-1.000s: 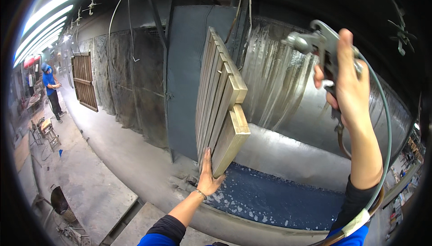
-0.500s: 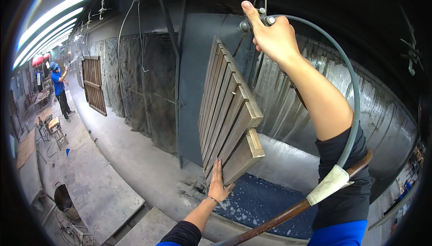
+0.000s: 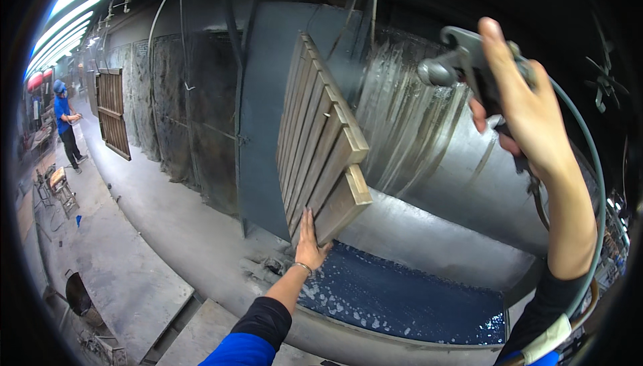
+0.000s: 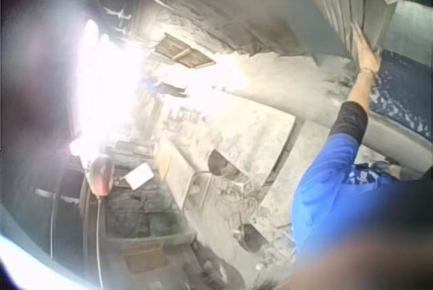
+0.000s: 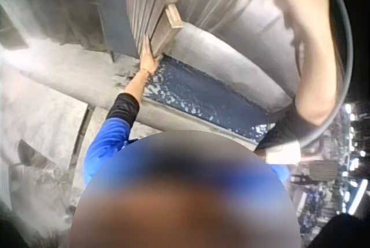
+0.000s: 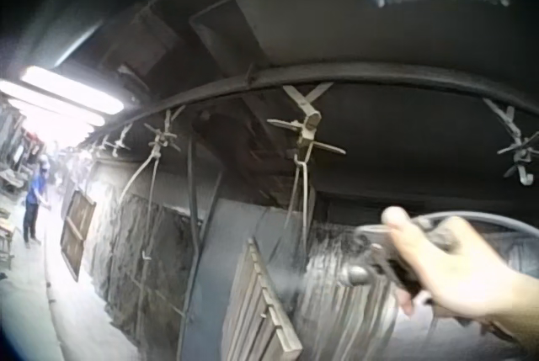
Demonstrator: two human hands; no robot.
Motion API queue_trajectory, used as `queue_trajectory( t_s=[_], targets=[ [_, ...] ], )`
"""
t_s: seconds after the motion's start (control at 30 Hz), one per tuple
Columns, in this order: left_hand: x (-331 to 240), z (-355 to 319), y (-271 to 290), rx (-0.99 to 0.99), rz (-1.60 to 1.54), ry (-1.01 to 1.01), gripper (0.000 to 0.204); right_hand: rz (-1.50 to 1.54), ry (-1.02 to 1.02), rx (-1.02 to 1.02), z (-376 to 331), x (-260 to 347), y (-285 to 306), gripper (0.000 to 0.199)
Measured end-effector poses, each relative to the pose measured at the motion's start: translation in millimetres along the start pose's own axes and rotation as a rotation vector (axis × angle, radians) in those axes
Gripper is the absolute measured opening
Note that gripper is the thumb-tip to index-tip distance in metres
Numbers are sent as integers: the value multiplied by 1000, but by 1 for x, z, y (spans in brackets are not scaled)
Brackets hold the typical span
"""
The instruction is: The person uses a spray gun to apply finish to hanging wooden slatted panels in a workshop. They repeatedly lift, rotate, and reposition each panel to coat all sides, then walk to retrieve the spray gun and return to continue the process.
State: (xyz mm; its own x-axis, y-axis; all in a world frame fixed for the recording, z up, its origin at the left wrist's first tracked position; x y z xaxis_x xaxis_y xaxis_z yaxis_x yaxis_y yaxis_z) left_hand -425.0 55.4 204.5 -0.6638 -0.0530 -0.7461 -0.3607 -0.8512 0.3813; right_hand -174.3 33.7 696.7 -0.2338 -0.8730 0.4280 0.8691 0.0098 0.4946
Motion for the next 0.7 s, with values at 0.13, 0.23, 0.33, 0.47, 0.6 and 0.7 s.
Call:
queue_trajectory(
  t_s=[0.13,0.23,0.33,0.47,0.6,0.7],
  targets=[
    [12,13,-14,2,-11,25,126,-42,-61,-99,-73,-29,60,72],
    [23,20,-20,-5,29,57,125,268,-150,9,-136,-53,93,76],
    [26,24,-21,-25,15,25,124,374,-335,-314,-208,-94,132,102],
    [25,18,-21,-30,9,44,122,600,-155,75,-241,-117,139,107],
    [11,4,-22,-131,24,-23,121,579,-563,-677,-342,-174,145,104],
    [-5,-18,-21,-231,17,-94,119,621,-882,-693,-405,-241,104,95]
  ],
)
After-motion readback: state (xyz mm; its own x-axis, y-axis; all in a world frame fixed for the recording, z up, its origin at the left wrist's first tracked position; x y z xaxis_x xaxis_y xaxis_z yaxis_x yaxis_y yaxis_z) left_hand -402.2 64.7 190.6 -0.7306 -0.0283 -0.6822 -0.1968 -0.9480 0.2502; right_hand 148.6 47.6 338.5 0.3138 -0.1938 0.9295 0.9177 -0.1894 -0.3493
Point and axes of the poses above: each hand's wrist, its own z-axis towards the middle knuckle, its own y-axis out of the back of the hand, x = y × z, the point moved 7 cm from there along z, towards the middle knuckle, and after that the axes turned 4 degrees about -x, right-handed, at the moved point
